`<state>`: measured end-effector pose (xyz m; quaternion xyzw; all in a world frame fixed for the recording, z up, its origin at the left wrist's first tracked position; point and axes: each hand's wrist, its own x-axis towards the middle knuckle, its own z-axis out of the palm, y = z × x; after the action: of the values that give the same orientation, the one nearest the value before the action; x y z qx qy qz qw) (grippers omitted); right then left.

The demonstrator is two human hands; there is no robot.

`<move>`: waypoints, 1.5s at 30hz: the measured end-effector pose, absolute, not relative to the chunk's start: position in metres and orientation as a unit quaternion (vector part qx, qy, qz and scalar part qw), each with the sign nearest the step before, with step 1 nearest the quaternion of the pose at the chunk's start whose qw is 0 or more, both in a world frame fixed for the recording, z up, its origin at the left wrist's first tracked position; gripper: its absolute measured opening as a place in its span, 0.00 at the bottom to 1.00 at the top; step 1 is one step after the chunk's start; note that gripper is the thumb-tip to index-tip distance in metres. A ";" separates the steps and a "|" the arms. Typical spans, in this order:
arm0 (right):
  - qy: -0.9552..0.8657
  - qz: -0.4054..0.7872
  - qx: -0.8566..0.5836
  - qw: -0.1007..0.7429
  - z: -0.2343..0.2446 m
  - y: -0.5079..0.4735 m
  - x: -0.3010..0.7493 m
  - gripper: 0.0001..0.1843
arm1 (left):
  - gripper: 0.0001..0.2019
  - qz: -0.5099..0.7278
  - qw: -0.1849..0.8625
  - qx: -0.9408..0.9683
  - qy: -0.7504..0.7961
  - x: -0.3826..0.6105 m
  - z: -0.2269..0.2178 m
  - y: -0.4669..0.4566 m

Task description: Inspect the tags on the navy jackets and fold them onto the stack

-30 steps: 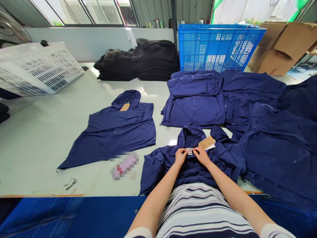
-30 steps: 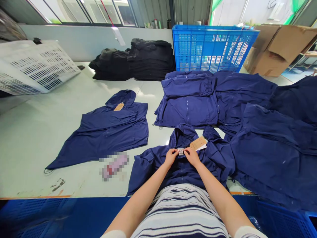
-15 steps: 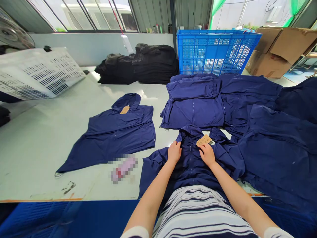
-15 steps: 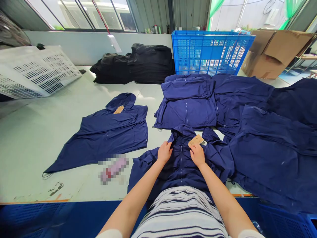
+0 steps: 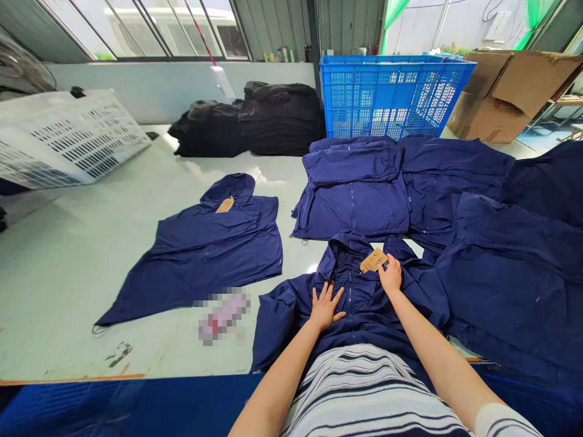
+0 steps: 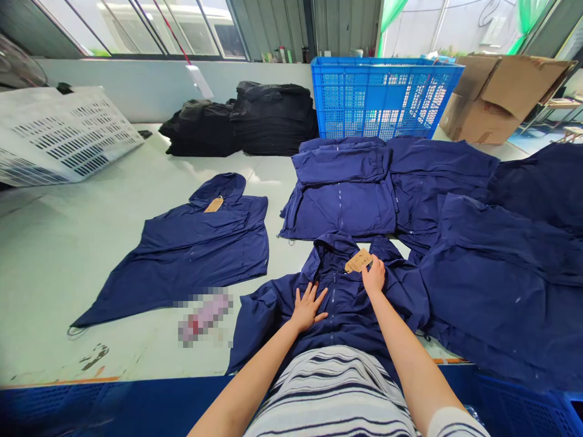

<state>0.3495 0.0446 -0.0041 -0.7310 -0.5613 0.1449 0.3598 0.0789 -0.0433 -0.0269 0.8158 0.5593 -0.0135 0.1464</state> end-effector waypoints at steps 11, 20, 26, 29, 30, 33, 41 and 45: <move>-0.564 0.307 -0.586 0.494 0.049 0.080 0.322 0.17 | 0.42 0.003 0.150 0.812 0.564 0.079 -0.033 -0.043; -0.727 0.442 -0.474 0.227 0.050 0.023 0.348 0.17 | 0.40 0.009 0.152 0.812 0.564 0.080 -0.027 -0.045; -0.801 0.239 -0.548 -0.012 0.004 -0.008 0.341 0.33 | 0.40 0.003 0.146 0.812 0.565 0.078 -0.034 -0.044; -0.799 0.197 -0.565 -0.056 -0.019 -0.018 0.327 0.39 | 0.40 -0.009 0.150 0.814 0.561 0.076 -0.035 -0.034; -0.798 0.185 -0.571 -0.058 -0.023 -0.016 0.324 0.39 | 0.39 -0.016 0.154 0.813 0.561 0.076 -0.033 -0.027; -0.790 0.167 -0.587 -0.057 -0.023 0.007 0.316 0.38 | 0.35 -0.023 0.152 0.803 0.576 0.082 -0.018 0.000; -0.782 0.182 -0.595 -0.042 0.008 0.040 0.319 0.37 | 0.36 0.054 0.066 0.730 0.678 0.104 0.013 -0.006; -0.798 0.109 -0.592 0.025 -0.012 -0.015 0.336 0.35 | 0.43 0.028 0.091 0.713 0.694 0.083 -0.004 -0.060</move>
<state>0.3364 -0.0149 -0.0121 -0.5919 -0.7982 0.1095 0.0246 0.0834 -0.0602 -0.0038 0.7135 0.6941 0.0283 0.0913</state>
